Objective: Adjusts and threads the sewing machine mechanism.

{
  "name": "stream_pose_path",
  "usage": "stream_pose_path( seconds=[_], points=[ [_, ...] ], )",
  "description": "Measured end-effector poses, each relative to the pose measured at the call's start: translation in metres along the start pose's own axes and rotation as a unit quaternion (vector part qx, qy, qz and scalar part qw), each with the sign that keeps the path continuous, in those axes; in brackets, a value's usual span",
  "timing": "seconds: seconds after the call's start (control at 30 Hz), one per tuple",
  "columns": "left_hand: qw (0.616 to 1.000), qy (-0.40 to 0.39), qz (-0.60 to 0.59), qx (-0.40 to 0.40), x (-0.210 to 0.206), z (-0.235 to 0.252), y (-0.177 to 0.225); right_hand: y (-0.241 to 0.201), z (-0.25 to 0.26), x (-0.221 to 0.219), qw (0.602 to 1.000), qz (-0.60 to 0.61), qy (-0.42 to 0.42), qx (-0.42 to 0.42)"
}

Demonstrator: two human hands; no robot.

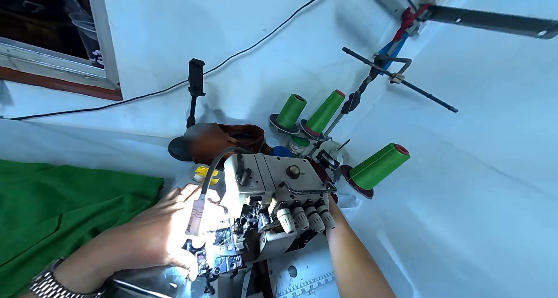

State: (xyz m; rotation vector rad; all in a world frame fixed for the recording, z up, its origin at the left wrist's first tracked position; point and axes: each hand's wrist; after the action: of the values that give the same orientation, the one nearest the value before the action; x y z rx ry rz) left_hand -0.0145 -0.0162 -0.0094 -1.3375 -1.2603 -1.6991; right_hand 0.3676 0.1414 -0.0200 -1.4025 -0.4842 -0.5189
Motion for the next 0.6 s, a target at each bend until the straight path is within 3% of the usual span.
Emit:
stream_pose_path(
  seconds=[0.07,0.17,0.27,0.33,0.47,0.6],
  points=[
    [1.000,-0.003,-0.002,-0.003,0.000,0.001,0.000,0.018,0.021,-0.005,0.998,-0.044,0.035,-0.018],
    [1.000,-0.012,-0.004,-0.004,0.004,0.002,0.003,0.020,0.023,-0.005,0.984,-0.029,0.161,-0.068],
    [1.000,-0.002,0.001,-0.011,0.002,0.003,0.000,0.011,-0.030,-0.001,0.951,0.146,0.263,-0.067],
    [1.000,-0.023,0.001,0.004,0.004,0.003,0.001,0.018,-0.082,-0.006,0.928,0.207,0.311,-0.009],
    [0.999,0.026,-0.014,-0.016,-0.002,0.002,-0.002,0.000,-0.202,-0.032,0.945,0.156,0.259,0.123],
    [0.998,0.048,-0.009,-0.032,-0.006,0.003,-0.005,-0.024,-0.242,-0.059,0.956,0.100,0.163,0.223]
  ],
)
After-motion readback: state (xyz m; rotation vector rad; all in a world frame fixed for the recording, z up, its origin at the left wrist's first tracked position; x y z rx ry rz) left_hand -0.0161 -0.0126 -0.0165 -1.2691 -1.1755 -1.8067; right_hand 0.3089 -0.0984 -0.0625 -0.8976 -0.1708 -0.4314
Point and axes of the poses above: each hand's wrist, its own z-axis towards the middle knuckle, its own x-axis out of the back of the hand, y = z × x, and after that the axes turned 7 degrees about z, right-handed
